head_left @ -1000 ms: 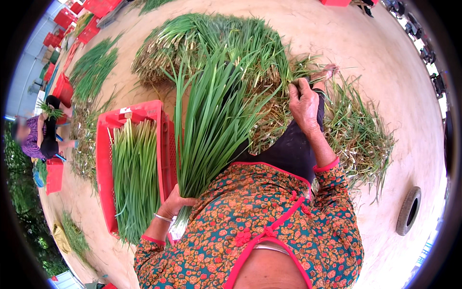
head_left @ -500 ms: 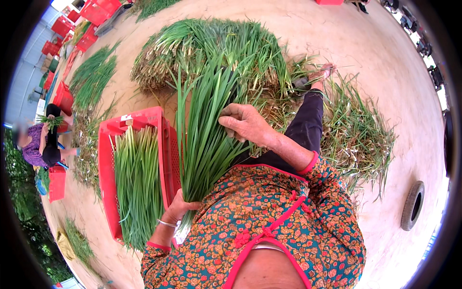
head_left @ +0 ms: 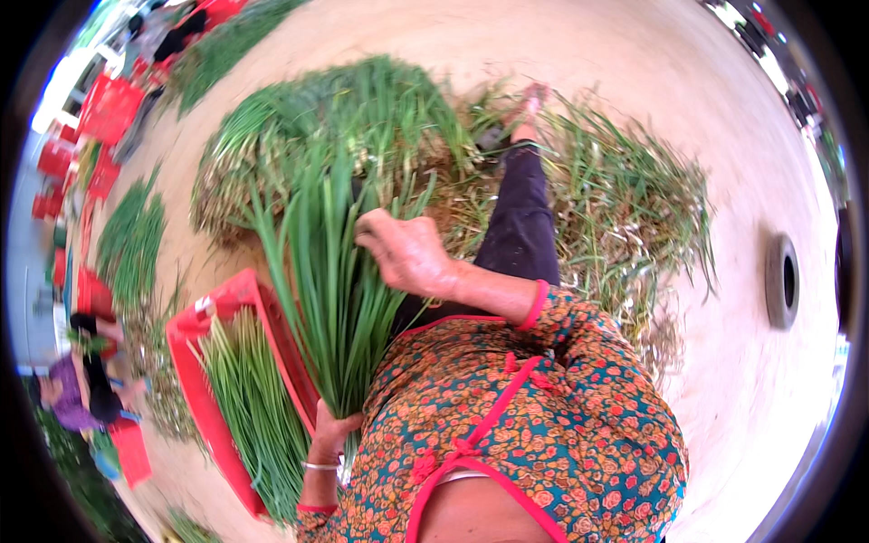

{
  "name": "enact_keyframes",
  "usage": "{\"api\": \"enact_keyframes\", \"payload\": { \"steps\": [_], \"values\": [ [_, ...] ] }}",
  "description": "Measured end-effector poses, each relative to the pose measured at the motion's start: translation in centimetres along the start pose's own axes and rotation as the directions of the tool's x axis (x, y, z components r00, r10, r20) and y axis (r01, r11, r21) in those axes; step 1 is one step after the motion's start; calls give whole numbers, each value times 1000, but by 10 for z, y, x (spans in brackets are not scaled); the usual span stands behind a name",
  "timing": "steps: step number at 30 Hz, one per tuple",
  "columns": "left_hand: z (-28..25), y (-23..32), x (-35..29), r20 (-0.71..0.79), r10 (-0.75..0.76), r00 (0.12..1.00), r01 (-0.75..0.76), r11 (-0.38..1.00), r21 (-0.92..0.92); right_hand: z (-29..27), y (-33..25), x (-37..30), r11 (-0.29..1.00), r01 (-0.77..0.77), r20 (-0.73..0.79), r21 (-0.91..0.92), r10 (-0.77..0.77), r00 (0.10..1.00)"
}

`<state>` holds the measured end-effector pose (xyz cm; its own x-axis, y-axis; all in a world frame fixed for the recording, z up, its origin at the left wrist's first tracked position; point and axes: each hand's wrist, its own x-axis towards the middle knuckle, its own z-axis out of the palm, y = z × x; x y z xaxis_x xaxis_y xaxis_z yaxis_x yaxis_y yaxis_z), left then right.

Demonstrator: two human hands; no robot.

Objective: The person cleans a bundle of green onions by hand, stripping away the outer layers and debris from the stalks and placing the cleaned items into a red plastic crate.

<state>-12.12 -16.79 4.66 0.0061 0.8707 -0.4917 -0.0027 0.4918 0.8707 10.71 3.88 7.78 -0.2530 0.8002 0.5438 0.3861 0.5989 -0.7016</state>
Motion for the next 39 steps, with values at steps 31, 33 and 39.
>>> {"api": "enact_keyframes", "payload": {
  "steps": [31,33,39],
  "values": [
    [61,133,88,-95,-1,995,56,815,577,-41,-32,104,992,22,-497,127,44,867],
    [60,130,86,-102,-13,995,68,819,569,-49,-39,101,985,39,-439,171,40,898],
    [65,129,92,-92,-36,995,81,827,556,-46,-49,126,982,111,-536,152,-12,844]
  ]
}}
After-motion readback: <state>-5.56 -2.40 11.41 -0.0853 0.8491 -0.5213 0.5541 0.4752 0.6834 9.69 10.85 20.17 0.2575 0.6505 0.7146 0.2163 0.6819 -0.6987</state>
